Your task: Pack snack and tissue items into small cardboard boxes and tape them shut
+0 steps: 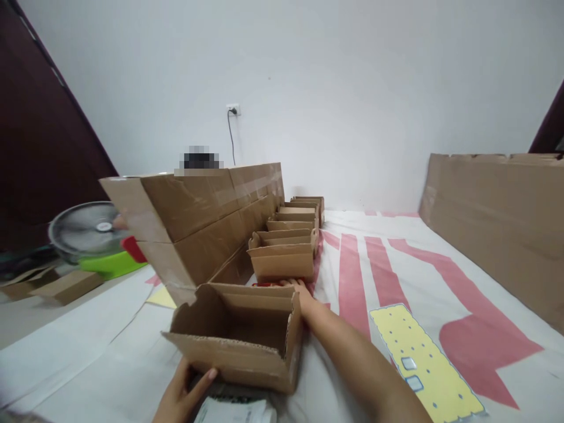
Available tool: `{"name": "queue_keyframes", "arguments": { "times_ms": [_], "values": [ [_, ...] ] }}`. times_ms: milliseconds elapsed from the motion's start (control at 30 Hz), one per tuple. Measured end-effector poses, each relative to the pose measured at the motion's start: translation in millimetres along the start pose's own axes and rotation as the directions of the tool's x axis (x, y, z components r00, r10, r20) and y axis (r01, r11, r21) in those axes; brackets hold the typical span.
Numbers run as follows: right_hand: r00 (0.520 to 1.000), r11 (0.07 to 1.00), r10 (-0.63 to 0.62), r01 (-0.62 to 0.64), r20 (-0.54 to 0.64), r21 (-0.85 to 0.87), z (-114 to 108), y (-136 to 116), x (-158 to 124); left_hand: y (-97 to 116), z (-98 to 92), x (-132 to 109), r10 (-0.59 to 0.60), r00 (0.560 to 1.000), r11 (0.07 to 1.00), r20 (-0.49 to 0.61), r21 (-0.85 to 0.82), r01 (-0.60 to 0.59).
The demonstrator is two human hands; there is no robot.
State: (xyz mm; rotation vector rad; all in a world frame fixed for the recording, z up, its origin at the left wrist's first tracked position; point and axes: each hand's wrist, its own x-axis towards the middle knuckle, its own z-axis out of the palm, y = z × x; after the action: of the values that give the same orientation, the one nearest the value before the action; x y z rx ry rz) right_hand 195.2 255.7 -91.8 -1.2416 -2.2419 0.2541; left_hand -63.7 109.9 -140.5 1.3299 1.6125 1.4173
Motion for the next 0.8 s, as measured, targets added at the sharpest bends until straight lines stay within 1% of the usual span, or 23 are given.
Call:
{"name": "queue_keyframes", "arguments": {
  "times_ms": [100,200,333,467,600,800],
  "values": [
    [0.998,0.987,-0.047,0.052,0.038,-0.15,4,1,3,-2,-0.7,0,0.002,1.0,1.0,0.021,0.0,-0.002],
    [0.998,0.957,-0.063,0.065,0.017,-0.283,0,7,4,-2,-0.6,0,0.005,1.0,1.0,0.015,0.013,-0.005],
    [0.997,0.914,-0.071,0.065,-0.001,-0.402,-5,13,7,1,0.7,1,0.009,1.0,1.0,-0.013,0.006,-0.009],
    [0.998,0.882,-0.059,0.051,-0.003,-0.469,-1,15,12,0,0.8,1,0.011,1.0,1.0,0.008,0.0,-0.011],
    [0.999,0.863,-0.035,0.024,-0.012,-0.505,3,20,16,-2,-0.1,1,0.019,1.0,1.0,-0.001,0.004,-0.019],
    [0.998,0.859,0.053,-0.063,-0.034,-0.507,1,32,23,-3,0.2,0,0.007,1.0,1.0,0.004,0.019,-0.008]
  ]
}}
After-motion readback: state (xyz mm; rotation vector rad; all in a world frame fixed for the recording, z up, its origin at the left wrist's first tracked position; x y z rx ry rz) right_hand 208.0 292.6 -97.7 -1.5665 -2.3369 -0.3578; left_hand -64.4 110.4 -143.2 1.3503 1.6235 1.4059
